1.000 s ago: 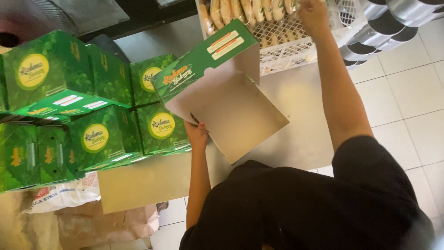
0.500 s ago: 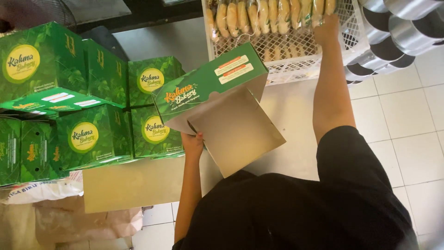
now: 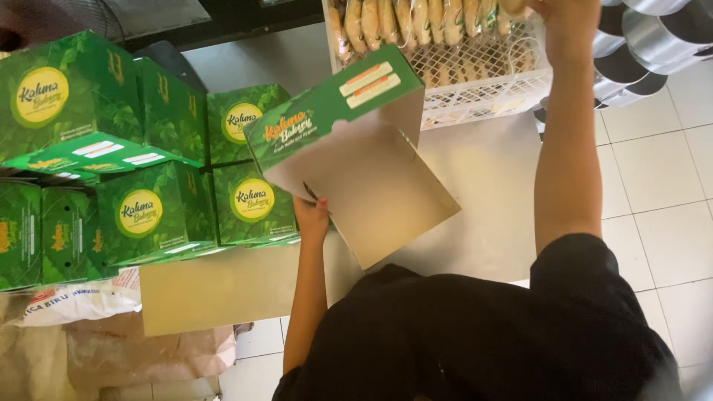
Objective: Packing individual loaves of bread into green cardboard product boxes.
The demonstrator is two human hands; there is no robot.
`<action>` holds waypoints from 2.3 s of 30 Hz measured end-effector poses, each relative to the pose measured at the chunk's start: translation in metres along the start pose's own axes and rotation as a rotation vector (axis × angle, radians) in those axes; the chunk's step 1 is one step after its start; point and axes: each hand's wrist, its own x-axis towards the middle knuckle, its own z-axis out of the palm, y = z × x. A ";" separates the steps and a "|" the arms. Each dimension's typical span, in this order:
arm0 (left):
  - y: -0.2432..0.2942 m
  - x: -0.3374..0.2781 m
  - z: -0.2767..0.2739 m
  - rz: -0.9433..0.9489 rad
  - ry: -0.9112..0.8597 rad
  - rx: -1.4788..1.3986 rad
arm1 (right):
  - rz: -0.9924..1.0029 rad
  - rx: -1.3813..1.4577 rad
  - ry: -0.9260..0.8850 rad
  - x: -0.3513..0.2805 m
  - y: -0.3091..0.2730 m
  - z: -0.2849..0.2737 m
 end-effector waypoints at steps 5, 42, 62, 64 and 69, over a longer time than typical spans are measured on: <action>0.014 0.008 0.011 0.002 -0.020 -0.104 | -0.004 0.428 -0.123 -0.054 -0.100 0.032; 0.029 -0.003 -0.010 0.124 -0.113 0.140 | 0.049 -0.657 -0.033 -0.242 -0.137 0.173; 0.112 -0.016 -0.004 0.332 -0.189 1.036 | -0.206 -0.726 -0.372 -0.252 -0.046 0.131; 0.108 -0.021 -0.006 0.289 -0.138 0.981 | 0.073 -0.605 -0.309 -0.254 -0.035 0.127; 0.103 -0.038 0.003 -0.096 0.011 0.521 | 0.613 0.010 -0.312 -0.254 -0.055 0.119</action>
